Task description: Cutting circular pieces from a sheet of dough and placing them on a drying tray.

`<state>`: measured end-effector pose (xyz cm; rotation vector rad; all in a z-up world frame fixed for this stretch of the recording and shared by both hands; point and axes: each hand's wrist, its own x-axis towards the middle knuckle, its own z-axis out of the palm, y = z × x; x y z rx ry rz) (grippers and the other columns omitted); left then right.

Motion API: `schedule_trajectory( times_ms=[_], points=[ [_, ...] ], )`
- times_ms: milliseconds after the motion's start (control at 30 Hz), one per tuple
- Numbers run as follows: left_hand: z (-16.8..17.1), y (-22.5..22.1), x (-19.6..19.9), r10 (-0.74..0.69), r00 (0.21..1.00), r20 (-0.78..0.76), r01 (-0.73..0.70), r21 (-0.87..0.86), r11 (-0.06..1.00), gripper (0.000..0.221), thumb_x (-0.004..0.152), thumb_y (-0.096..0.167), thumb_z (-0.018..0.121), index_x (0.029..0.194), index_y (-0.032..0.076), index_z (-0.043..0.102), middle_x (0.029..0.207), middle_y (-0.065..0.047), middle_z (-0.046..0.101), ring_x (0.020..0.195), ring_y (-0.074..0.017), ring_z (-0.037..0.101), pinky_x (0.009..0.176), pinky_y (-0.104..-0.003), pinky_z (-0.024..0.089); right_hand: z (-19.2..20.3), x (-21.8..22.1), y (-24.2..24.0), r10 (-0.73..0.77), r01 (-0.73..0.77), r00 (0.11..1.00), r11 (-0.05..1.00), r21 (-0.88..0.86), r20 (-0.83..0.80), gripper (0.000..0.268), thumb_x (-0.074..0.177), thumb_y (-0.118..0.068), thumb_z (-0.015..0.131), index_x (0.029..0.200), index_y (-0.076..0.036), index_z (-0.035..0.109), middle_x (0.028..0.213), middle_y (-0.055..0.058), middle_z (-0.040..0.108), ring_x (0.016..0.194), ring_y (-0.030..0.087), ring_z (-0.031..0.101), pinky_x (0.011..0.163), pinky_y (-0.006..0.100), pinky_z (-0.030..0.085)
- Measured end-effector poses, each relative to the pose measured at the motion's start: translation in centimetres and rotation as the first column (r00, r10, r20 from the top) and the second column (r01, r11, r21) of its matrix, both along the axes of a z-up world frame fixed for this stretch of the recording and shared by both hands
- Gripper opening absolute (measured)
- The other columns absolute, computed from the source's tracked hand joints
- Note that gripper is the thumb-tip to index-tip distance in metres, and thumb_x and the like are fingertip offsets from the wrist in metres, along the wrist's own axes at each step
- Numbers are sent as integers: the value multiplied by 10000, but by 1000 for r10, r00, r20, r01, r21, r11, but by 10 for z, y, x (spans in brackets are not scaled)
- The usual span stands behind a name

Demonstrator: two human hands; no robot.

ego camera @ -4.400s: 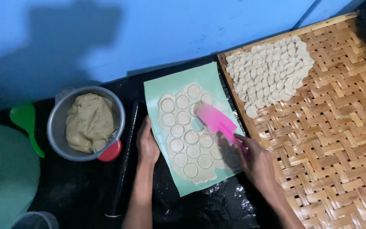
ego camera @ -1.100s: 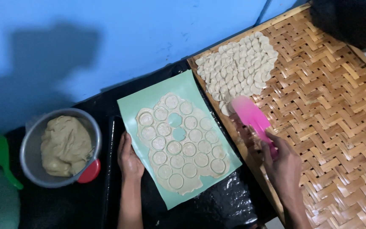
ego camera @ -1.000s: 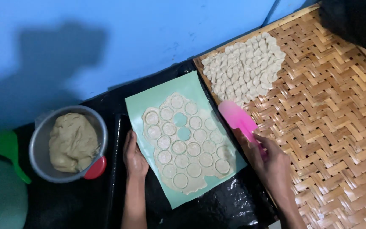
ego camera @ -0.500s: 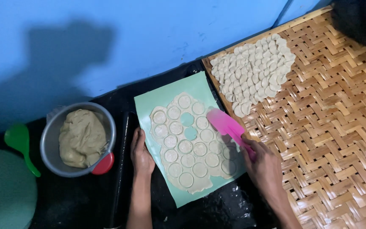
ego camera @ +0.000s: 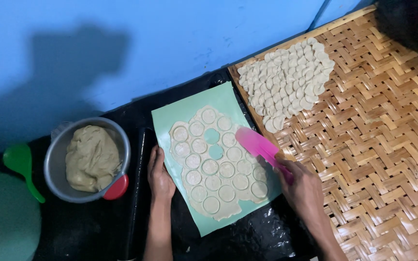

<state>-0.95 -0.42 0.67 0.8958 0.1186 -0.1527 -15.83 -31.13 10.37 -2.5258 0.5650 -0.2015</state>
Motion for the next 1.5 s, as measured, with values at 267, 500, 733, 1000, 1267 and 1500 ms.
schedule_trajectory(
  times_ms=[267,500,733,1000,1267,1500],
  points=[
    [6,-1,-1,-15,1000,-4,15,2,1000,375,1065,295,523,1331,34,563,1244,-71,642,1158,-164,600,1006,-334,470,-8,2,-3,27,-27,1000,999,23,2,314,901,-263,711,1183,-129,751,1089,125,771,741,265,777,683,396,618],
    [-5,1,0,1,1000,5,-1,-3,1000,354,1069,292,531,1315,42,573,1230,-73,641,1140,-171,599,995,-337,474,-14,3,-3,9,-8,1000,996,86,-19,321,895,-280,723,1174,-123,758,1148,86,779,763,259,787,733,373,616],
    [-2,0,0,-1,1000,27,1,6,1000,346,1077,299,530,1303,43,581,1224,-62,642,1136,-165,600,993,-334,479,-44,-5,-23,27,-25,1000,914,405,1,316,911,-226,715,1188,-77,741,1084,84,797,883,163,763,776,304,591],
    [-6,1,3,-3,1000,2,4,-36,999,347,1075,288,530,1316,38,554,1258,-69,643,1151,-179,606,1005,-347,483,-32,-23,-39,-170,170,984,781,601,-57,297,957,-198,710,1220,-68,756,855,81,744,686,99,579,578,260,448],
    [8,-4,1,-29,997,-69,24,-77,997,302,1056,269,561,1275,61,569,1241,-63,652,1141,-198,626,987,-370,506,-21,-35,-69,-383,350,924,844,407,1,334,964,-239,687,1252,-75,723,900,88,785,739,132,721,622,292,551],
    [2,-11,-2,-74,993,-93,64,-100,993,285,1053,250,559,1270,66,584,1222,-46,661,1135,-185,624,991,-369,495,-25,-31,-80,-378,357,925,856,374,-17,339,974,-261,678,1259,-84,724,938,113,793,813,173,758,682,325,588]
  ],
)
